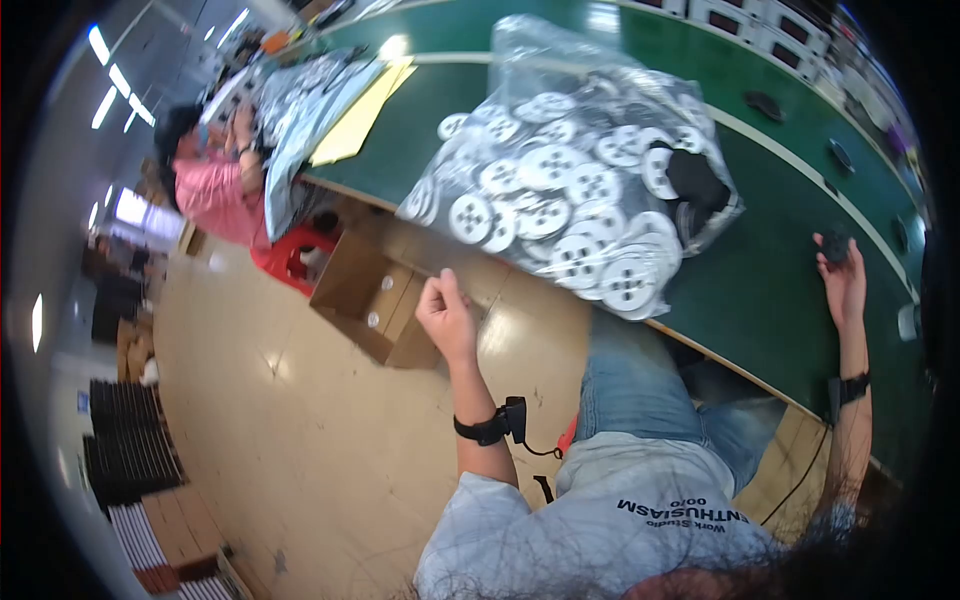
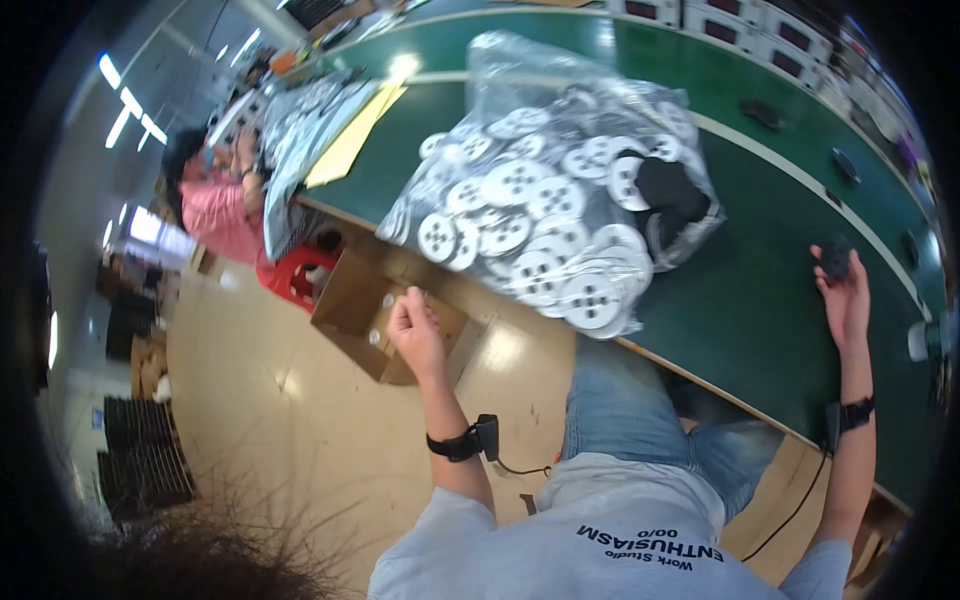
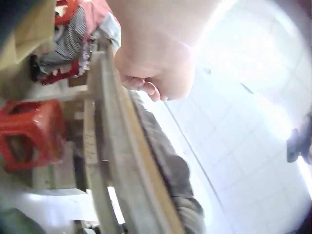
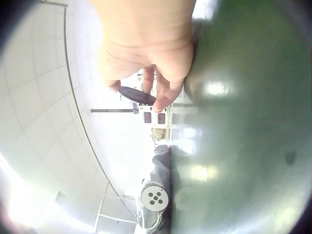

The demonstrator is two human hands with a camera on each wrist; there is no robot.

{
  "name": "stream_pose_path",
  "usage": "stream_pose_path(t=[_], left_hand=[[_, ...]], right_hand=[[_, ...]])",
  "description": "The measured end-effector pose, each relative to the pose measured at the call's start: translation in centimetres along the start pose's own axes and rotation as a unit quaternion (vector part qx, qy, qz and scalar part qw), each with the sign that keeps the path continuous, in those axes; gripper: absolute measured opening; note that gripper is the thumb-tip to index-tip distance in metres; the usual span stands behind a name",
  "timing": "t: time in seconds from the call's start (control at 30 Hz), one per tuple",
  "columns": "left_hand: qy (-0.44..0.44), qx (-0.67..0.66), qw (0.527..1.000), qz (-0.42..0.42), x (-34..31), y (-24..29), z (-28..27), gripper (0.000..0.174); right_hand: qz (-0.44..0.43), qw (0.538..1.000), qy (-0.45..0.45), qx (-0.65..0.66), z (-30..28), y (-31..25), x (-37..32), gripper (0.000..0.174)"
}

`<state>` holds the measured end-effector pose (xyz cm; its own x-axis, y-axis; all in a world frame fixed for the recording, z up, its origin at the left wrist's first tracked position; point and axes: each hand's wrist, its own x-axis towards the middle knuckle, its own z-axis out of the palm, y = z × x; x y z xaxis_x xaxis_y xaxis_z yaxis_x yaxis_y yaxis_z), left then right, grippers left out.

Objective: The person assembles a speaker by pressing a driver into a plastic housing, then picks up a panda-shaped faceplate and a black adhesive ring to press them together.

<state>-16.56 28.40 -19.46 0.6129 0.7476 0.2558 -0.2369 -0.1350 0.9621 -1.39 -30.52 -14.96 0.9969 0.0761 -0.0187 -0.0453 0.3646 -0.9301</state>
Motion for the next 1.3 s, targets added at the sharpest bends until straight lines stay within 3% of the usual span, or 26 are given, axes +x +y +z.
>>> stream_pose_path(t=[0.17, 0.27, 0.37, 0.43, 0.5, 0.53, 0.63, 0.83, 1.13, 1.3], left_hand=[[-0.154, -0.084, 0.977, 0.117, 0.9, 9.5, 8.6, 0.032], [-0.261, -0.045, 0.945, 0.193, 1.2, 13.3, 14.0, 0.025], [-0.402, 0.07, 0.881, 0.238, 1.0, 15.3, 19.3, 0.013], [-0.481, 0.169, 0.786, 0.35, -0.2, 16.5, 22.4, 0.025], [-0.566, 0.21, 0.745, 0.283, -2.0, 16.5, 24.5, 0.05], [-0.552, 0.272, 0.683, 0.393, -2.0, 14.2, 24.9, 0.069], [-0.591, 0.374, 0.612, 0.369, -3.6, 13.0, 26.2, 0.081], [-0.583, 0.378, 0.606, 0.388, -3.0, 11.5, 27.2, 0.077], [-0.572, 0.273, 0.674, 0.379, -2.0, 10.4, 27.3, 0.057], [-0.555, 0.198, 0.735, 0.336, -1.5, 9.5, 27.2, 0.052]], right_hand=[[-0.005, 1.0, -0.006, -0.026, 1.2, -0.5, -1.0, 0.044], [-0.009, 0.999, -0.014, -0.033, 2.2, -0.7, -1.8, 0.038], [0.006, 0.998, -0.021, -0.067, 2.5, -0.9, -1.9, 0.033], [0.011, 0.996, -0.02, -0.081, 2.8, -1.2, -2.2, 0.031], [0.017, 0.995, -0.024, -0.1, 3.1, -1.6, -2.3, 0.03], [0.019, 0.995, -0.016, -0.101, 3.2, -1.5, -2.4, 0.03], [0.023, 0.992, -0.012, -0.121, 3.4, -1.6, -2.4, 0.029], [0.023, 0.99, -0.004, -0.137, 3.9, -1.0, -2.5, 0.027], [0.027, 0.988, 0.006, -0.151, 4.0, -0.6, -2.4, 0.025], [0.024, 0.989, 0.004, -0.146, 3.7, -0.2, -2.2, 0.024]])
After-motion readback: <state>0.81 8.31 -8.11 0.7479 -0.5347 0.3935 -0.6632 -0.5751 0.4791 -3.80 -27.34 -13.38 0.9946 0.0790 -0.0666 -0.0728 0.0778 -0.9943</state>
